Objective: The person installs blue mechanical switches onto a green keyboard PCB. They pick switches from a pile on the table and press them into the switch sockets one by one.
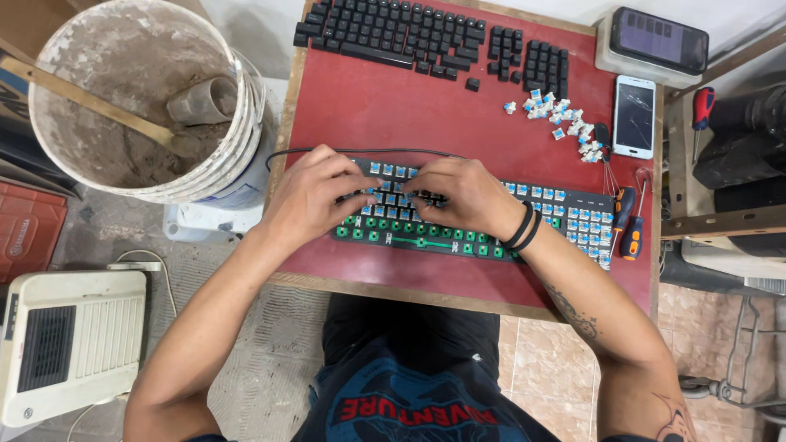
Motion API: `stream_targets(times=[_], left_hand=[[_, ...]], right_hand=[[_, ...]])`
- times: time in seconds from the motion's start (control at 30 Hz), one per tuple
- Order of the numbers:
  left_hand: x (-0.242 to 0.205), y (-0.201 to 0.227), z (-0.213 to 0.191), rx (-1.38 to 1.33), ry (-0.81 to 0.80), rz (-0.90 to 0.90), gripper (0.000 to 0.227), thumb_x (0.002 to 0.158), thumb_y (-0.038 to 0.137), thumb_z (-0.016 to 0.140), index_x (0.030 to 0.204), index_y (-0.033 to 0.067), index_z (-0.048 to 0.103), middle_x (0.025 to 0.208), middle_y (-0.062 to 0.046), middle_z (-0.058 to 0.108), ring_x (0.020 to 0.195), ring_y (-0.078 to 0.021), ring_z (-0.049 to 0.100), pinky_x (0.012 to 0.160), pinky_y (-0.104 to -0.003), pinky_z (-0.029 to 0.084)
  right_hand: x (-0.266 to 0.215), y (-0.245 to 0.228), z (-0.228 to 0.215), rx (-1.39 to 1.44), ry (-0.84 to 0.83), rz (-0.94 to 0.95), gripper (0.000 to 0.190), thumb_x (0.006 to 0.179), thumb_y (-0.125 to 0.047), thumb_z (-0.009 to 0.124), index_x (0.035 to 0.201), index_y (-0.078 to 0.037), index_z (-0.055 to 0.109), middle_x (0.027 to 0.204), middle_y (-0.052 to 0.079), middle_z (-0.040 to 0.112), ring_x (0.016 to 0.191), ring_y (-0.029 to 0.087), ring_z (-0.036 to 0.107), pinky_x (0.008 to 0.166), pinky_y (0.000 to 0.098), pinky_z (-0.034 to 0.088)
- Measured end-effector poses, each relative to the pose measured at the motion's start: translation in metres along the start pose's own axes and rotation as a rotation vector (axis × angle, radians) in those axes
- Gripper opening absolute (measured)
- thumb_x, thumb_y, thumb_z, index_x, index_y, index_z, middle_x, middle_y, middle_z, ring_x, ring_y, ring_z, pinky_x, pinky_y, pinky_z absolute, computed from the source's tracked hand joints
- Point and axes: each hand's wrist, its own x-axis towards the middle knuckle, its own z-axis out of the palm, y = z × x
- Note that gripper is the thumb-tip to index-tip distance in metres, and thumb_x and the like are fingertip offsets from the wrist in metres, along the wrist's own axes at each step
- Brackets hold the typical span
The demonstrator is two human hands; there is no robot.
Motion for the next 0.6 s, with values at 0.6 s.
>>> stream_targets(times=[0.6], left_hand=[[-0.027,0.004,-0.024,0.082,-0.163,0.02,0.014,0.108,0.026,0.088,0.116,0.0182,0.095,0.094,0.001,0.087,0.104,-0.025,0.076,0.088,-0.042,0.061]], right_hand=[[0.024,-0.026,0.031,-0.342,0.093,-0.224,0.01,0.113,-0.023,0.086,0.106,-0.015,0.088,0.113,0.001,0.083,0.1,0.027,0.079,0.084,0.0406,0.06]])
